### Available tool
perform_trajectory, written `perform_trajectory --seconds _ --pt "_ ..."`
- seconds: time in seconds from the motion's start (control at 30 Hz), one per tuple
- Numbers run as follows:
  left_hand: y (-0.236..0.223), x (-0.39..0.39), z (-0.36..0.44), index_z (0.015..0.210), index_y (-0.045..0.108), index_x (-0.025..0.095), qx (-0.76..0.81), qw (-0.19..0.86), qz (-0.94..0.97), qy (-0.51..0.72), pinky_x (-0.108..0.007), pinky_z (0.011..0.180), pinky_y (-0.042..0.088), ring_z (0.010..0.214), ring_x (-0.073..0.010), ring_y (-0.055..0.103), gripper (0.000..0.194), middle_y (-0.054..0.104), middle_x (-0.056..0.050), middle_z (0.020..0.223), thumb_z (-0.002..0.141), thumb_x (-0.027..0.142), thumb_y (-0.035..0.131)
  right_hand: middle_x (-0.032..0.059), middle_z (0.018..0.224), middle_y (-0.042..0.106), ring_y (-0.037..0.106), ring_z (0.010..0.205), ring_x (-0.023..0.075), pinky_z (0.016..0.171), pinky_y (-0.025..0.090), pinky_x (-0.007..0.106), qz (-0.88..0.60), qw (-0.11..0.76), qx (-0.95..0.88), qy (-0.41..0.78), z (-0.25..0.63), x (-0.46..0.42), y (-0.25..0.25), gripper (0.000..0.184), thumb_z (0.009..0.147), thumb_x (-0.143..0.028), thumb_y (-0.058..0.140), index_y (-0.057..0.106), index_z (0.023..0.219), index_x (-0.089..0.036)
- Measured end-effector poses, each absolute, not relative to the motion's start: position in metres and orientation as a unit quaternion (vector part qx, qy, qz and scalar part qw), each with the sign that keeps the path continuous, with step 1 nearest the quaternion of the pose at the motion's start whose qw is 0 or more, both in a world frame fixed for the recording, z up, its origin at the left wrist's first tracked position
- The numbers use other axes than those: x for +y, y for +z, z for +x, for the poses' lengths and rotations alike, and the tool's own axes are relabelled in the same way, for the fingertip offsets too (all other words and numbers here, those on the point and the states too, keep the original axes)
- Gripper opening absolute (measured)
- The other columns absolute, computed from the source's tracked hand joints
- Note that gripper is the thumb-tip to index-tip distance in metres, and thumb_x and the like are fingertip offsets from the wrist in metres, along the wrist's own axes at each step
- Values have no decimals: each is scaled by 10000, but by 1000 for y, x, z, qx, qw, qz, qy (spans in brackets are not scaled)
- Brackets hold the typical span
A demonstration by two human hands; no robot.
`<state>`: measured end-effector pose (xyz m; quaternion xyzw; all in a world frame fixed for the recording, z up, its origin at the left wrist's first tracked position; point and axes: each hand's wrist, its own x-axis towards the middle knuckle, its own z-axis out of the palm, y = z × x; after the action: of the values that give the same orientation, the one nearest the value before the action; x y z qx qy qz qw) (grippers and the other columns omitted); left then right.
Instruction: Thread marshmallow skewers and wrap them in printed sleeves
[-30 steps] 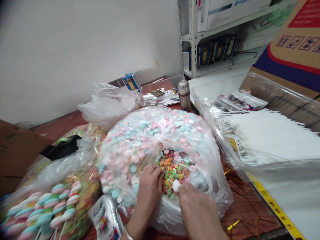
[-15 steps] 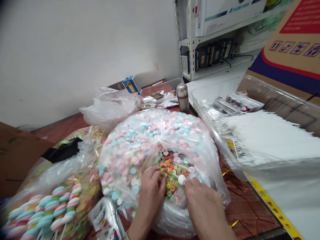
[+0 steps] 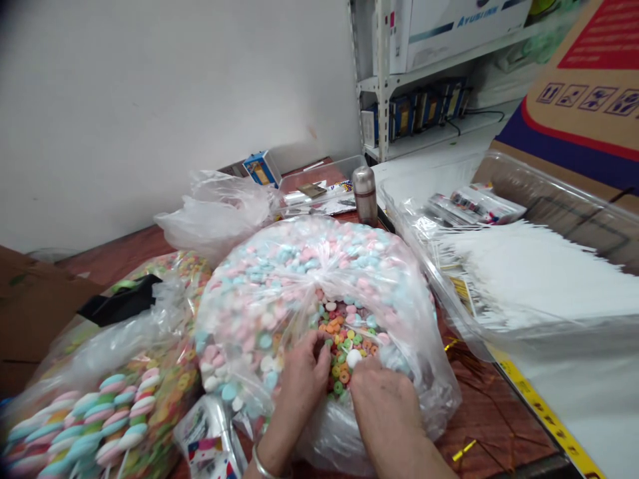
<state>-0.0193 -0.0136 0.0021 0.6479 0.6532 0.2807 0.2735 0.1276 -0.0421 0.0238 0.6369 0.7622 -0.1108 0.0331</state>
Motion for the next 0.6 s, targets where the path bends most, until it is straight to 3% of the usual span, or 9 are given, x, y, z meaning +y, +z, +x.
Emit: perform_trajectory --seconds 0.1,0.2,0.33,0.5,0.6 --pt "1 -12 -20 895 660 227 649 300 631 302 -408 716 503 763 -239 655 180 706 -56 815 842 131 517 78 746 753 744 626 240 481 445 260 639 20 760 -118 130 -42 15 256 843 9 513 705 854 -159" --pt "-7 -12 -24 911 665 227 637 432 515 378 -344 606 526 686 -208 655 112 698 -46 758 841 219 578 33 778 750 737 644 214 500 432 257 636 2 761 -126 137 -45 7 225 886 -75 525 697 839 -213" --pt "-17 -12 -28 970 646 195 616 543 407 401 -267 479 520 594 -175 662 211 681 -16 686 823 344 620 1 792 731 724 668 212 523 419 281 634 -45 761 -129 149 -55 4 228 942 -179 492 677 828 -246" --pt "-16 -15 -26 910 682 193 599 568 384 414 -351 658 596 637 -172 684 191 695 -20 690 776 328 674 9 802 732 719 662 228 521 409 301 625 -60 764 -146 152 -58 6 241 958 -186 468 674 855 -256" --pt "-18 -20 -22 912 724 215 594 552 404 424 -390 715 595 717 -202 697 164 737 -49 795 782 304 677 20 781 724 714 630 231 495 404 300 630 -53 760 -150 149 -57 2 255 961 -185 447 663 840 -247"
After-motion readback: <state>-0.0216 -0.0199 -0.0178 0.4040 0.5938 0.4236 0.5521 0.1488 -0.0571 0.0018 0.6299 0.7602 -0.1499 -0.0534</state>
